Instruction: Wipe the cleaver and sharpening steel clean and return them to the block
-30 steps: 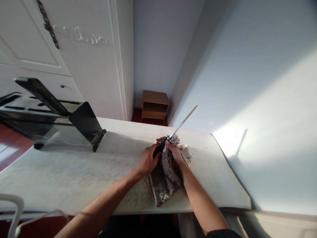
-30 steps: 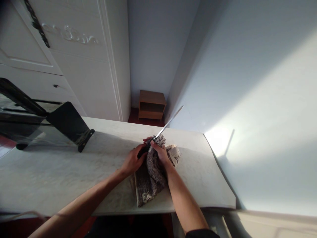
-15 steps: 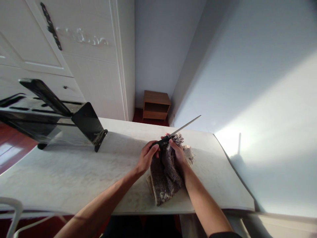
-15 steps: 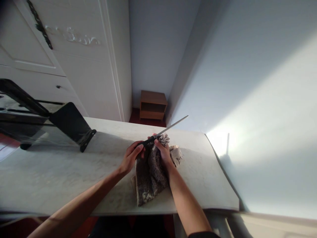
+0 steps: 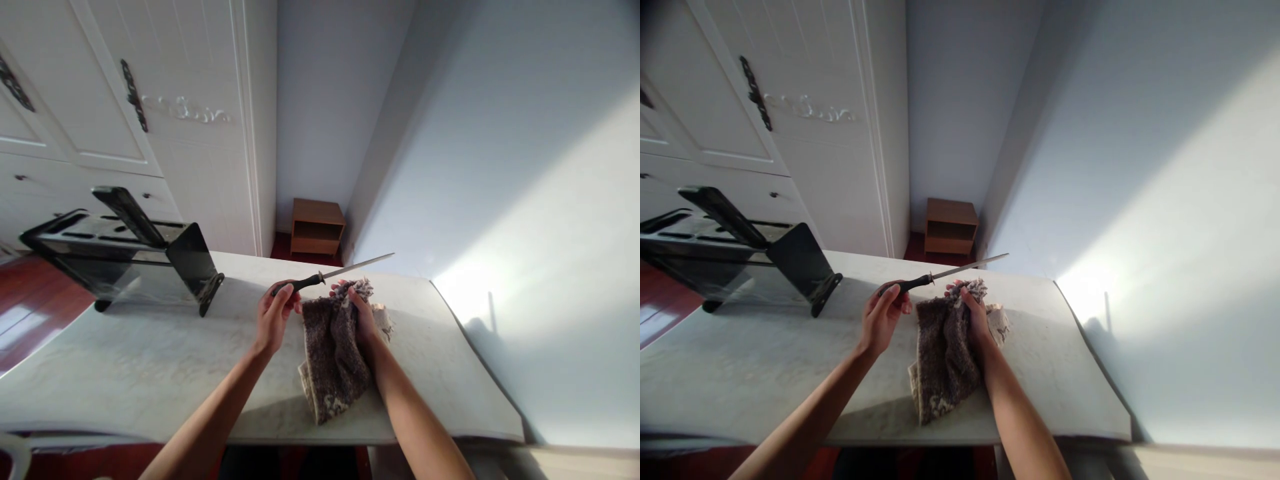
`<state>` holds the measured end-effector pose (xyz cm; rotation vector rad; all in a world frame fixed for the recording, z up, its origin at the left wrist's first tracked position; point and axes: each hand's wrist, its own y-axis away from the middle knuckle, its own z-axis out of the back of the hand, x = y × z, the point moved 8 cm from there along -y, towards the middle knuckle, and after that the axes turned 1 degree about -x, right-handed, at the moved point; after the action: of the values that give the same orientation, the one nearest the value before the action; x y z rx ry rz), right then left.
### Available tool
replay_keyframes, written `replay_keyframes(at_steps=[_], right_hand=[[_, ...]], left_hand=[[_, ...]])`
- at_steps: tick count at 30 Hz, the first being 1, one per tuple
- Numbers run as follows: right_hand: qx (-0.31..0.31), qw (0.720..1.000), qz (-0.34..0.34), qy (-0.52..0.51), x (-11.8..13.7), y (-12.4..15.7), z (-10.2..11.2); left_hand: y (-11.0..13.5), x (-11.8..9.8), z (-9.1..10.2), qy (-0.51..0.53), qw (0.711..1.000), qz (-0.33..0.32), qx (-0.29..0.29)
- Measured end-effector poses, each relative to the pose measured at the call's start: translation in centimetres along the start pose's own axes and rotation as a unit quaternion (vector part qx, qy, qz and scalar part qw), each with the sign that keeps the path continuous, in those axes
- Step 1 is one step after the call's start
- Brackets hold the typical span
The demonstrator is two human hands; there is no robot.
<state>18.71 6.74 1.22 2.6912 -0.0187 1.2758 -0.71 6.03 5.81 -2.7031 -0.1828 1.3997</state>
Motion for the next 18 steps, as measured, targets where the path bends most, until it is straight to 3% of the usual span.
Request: replay_keyframes(at_steps=[4,8,15,18], right_hand=[[-0.006,1.0,-0.004,-0.005,-0.1,0.1,0.0],[-0.027,1.0,0.005,0.011,0.1,0.4,0.4],[-0.054,0.998,-0.004,0.026,0.0,1.0,0.9],[-0.057,0.997,-0.015,0.04,-0.1,1.1,0.8]], left_hand=[[0.7,-2.9,1.9,0.02,0.998,-0.042,-0.04],[1.9,-7.5,3.7,0.026,0.992,-0.098,-0.081],[4.2,-17.7,5.7,-0.002,0.975,-0.196,-0.1],[5.3,-22.8,6.9,-0.042,0.958,-0.249,-0.136]])
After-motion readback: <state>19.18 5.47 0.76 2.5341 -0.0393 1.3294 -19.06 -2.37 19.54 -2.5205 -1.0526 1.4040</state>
